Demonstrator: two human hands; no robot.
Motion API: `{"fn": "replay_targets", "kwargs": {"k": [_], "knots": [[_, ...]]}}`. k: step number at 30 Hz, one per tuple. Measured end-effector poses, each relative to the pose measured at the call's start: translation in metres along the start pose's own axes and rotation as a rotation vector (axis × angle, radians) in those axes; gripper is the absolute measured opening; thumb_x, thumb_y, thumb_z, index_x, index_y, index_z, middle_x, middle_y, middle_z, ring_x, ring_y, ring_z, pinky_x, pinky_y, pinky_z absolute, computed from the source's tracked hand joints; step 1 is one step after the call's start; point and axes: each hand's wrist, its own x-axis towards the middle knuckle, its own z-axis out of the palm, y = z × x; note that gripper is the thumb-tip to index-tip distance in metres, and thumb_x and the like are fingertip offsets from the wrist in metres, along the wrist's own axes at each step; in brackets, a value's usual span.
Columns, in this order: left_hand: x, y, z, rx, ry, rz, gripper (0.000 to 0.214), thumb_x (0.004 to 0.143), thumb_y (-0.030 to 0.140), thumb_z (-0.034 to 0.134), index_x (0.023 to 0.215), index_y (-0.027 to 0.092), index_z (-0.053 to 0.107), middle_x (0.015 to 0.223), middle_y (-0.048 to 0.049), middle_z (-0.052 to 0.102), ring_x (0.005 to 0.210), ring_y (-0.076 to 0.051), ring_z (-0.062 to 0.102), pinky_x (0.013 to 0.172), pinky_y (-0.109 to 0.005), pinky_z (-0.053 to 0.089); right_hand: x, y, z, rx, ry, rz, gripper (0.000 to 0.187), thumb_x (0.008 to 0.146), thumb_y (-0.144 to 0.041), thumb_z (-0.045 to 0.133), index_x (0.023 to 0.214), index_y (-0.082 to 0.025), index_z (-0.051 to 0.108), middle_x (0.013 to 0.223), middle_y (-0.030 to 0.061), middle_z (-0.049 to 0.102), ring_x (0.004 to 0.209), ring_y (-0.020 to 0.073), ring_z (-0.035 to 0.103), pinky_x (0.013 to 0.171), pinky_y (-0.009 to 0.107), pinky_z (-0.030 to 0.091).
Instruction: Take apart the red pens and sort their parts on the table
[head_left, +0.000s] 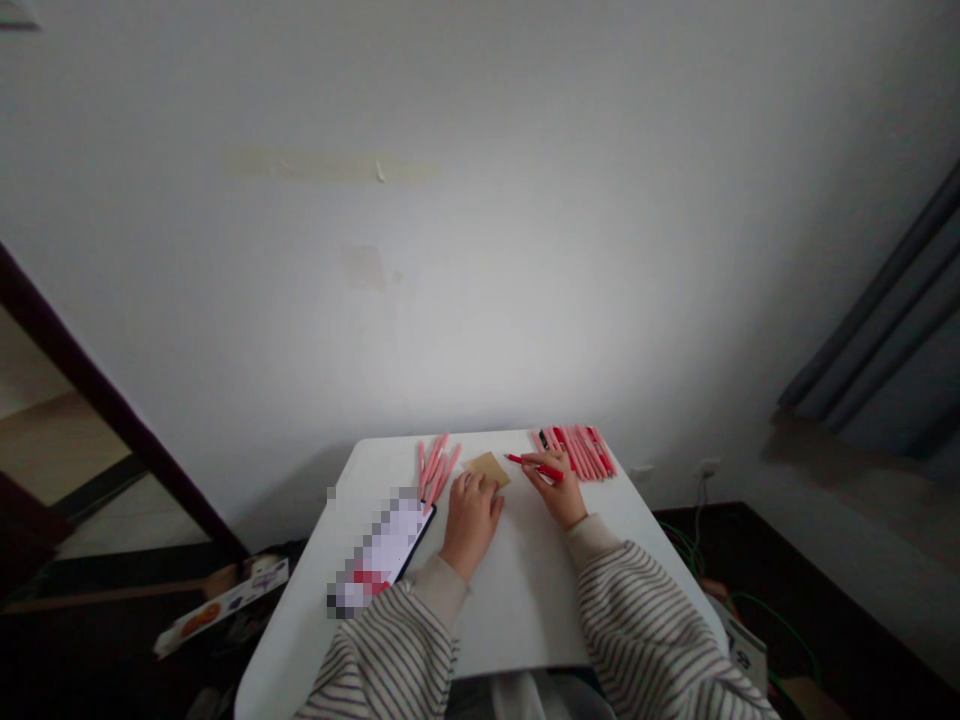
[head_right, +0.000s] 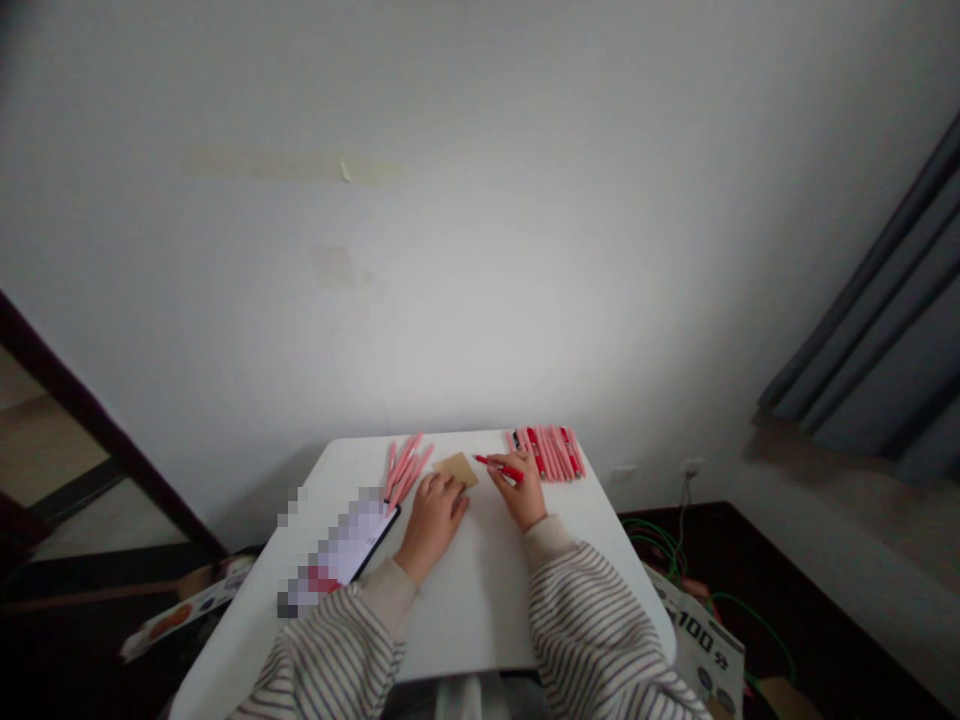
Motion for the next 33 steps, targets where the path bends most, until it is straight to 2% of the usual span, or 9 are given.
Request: {"fn": "replay_targets", "kwargs": {"k": [3,7,12,19,24,27,33], "knots": [[0.001,-0.002,0.002,-0.029,-0.005,0.014,0.023,0.089,0.029,0.046,0.101,0.023,0.065,0.107,-0.0062,0.061,0.11,-0.023,0.047,0.098,-0.043,0.038,0.0,0.004,0.0,-0.062,-0.027,-0.063,0.013,0.068,-0.033,0.078,0.08,-0.031,0.073,0.081,0.0022,0.066,0.09,0.0206,0.051,0.096,0.042,0.04],[0.002,-0.005,0.005,-0.095,-0.008,0.017,0.022,0.088,0.027,0.048,0.096,0.022,0.068,0.1,-0.0057,0.065,0.102,-0.022,0.051,0.092,-0.041,0.041,0.0,0.013,-0.001,-0.193,-0.033,-0.149,0.014,0.073,-0.035,0.071,0.082,-0.024,0.071,0.081,0.0047,0.067,0.089,0.0215,0.055,0.09,0.042,0.043],[0.004,-0.004,0.004,-0.126,-0.023,0.014,0.018,0.084,0.025,0.056,0.094,0.023,0.07,0.1,-0.0041,0.066,0.099,-0.021,0.051,0.091,-0.039,0.041,-0.001,0.02,-0.001,-0.26,0.007,-0.146,0.022,0.078,-0.04,0.064,0.086,-0.019,0.066,0.088,0.0074,0.066,0.086,0.0217,0.059,0.084,0.04,0.047],[0.003,-0.003,0.003,-0.134,-0.013,-0.017,0.018,0.084,0.029,0.056,0.093,0.026,0.072,0.106,-0.0052,0.065,0.105,-0.022,0.048,0.095,-0.041,0.039,-0.003,0.018,0.001,-0.293,-0.073,-0.177,0.024,0.083,-0.038,0.058,0.095,-0.021,0.068,0.089,0.0074,0.068,0.091,0.0222,0.061,0.086,0.041,0.048],[0.003,-0.006,0.005,-0.155,-0.041,-0.002,0.022,0.084,0.021,0.053,0.096,0.026,0.07,0.107,-0.0029,0.067,0.103,-0.021,0.05,0.096,-0.041,0.038,-0.003,0.022,0.004,-0.331,-0.136,-0.209,0.018,0.081,-0.035,0.06,0.088,-0.022,0.071,0.089,0.0065,0.07,0.091,0.0227,0.06,0.086,0.041,0.047],[0.003,-0.007,0.007,-0.138,-0.022,-0.025,0.024,0.082,0.022,0.056,0.102,0.022,0.068,0.109,-0.0045,0.066,0.106,-0.023,0.05,0.097,-0.043,0.039,-0.004,0.025,0.005,-0.343,-0.13,-0.193,0.016,0.08,-0.033,0.06,0.085,-0.021,0.07,0.088,0.0066,0.07,0.09,0.0227,0.061,0.086,0.041,0.047],[0.001,-0.008,0.011,-0.129,0.024,-0.045,0.03,0.079,0.025,0.06,0.108,0.02,0.064,0.117,-0.0047,0.064,0.112,-0.025,0.048,0.101,-0.045,0.037,-0.006,0.024,0.008,-0.337,-0.122,-0.056,0.013,0.078,-0.028,0.058,0.081,-0.018,0.066,0.079,0.0063,0.067,0.076,0.02,0.062,0.075,0.035,0.05]]}}
